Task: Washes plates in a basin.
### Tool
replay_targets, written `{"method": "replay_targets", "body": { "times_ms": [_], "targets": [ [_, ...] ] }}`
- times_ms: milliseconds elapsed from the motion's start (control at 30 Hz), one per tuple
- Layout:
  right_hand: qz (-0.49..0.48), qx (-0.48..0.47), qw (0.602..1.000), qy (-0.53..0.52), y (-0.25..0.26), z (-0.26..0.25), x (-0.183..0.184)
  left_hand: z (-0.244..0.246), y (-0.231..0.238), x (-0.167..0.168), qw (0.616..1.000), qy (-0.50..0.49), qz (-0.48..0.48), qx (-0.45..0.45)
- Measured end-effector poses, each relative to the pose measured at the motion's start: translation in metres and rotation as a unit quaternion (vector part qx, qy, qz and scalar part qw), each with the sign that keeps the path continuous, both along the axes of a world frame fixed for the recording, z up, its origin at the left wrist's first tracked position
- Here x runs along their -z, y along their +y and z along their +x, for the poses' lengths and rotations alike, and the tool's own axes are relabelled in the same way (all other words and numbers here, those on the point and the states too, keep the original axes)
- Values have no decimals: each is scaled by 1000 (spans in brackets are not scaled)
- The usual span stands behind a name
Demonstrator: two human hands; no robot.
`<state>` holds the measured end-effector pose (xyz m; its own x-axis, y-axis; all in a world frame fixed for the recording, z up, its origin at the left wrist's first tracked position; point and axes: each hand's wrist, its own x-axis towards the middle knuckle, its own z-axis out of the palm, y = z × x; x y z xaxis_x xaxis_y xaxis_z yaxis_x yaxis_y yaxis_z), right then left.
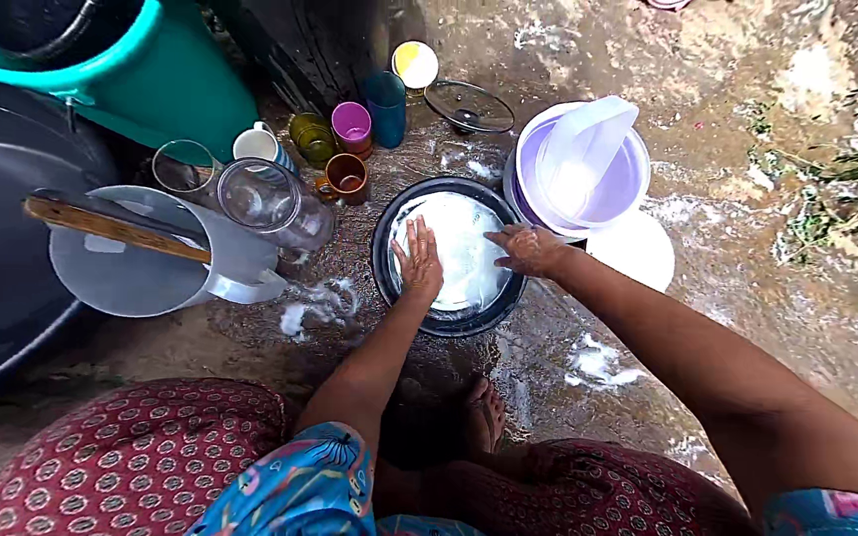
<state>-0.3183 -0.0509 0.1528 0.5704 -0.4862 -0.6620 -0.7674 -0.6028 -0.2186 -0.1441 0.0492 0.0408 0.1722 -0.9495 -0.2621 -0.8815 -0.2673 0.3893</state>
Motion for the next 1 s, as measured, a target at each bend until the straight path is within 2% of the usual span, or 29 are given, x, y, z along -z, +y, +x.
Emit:
{"method": "replay_targets", "body": {
  "times_ms": [67,133,233,300,333,367,400,433,467,500,567,600,667,700,733,767,833,867,933,967,1000],
  "targets": [
    [17,31,999,2,6,7,28,3,-1,10,998,-2,33,45],
    [6,66,998,5,16,5,64,5,-5,20,998,0,53,45],
    [-39,92,991,-89,35,-12,107,-7,1,22,995,45,85,29],
    [-89,107,968,-209,41,-16,123,-5,10,11,969,90,192,131],
    [-114,120,951,-261,42,-15,128,1,9,9,943,78,246,211],
    [-127,152,933,-300,43,-11,128,8,5,6,927,79,275,242],
    [-142,194,914,-328,44,-7,126,14,2,6,941,109,251,201],
    [-157,241,898,-334,44,-3,122,14,-1,15,967,146,175,118],
    [-161,287,890,-316,43,2,116,8,-12,28,984,148,86,53],
    [-150,325,892,-277,43,9,110,3,-27,24,987,139,80,13],
    [-113,368,902,-195,43,23,97,-13,-34,15,980,153,126,-2],
    [-92,378,905,-173,41,28,91,-22,-25,19,972,191,135,4],
    [-44,412,897,-156,35,34,83,-29,-5,30,945,283,157,54],
    [-25,425,893,-149,31,35,83,-27,-6,31,938,279,180,98],
    [-14,425,895,-132,27,34,83,-24,-11,17,929,271,226,112],
    [-10,412,905,-106,24,32,83,-20,-18,-3,922,259,274,88],
    [5,377,925,-42,19,31,77,-22,-29,-22,921,223,315,54],
    [17,377,926,-10,17,34,75,-27,-29,-26,930,207,298,64],
    [40,408,912,30,12,43,67,-36,-19,-30,946,191,213,151],
    [43,417,907,32,9,46,66,-41,-11,-24,948,198,157,195],
    [45,417,908,24,7,48,68,-44,-7,-31,933,204,167,244]
  ]
}}
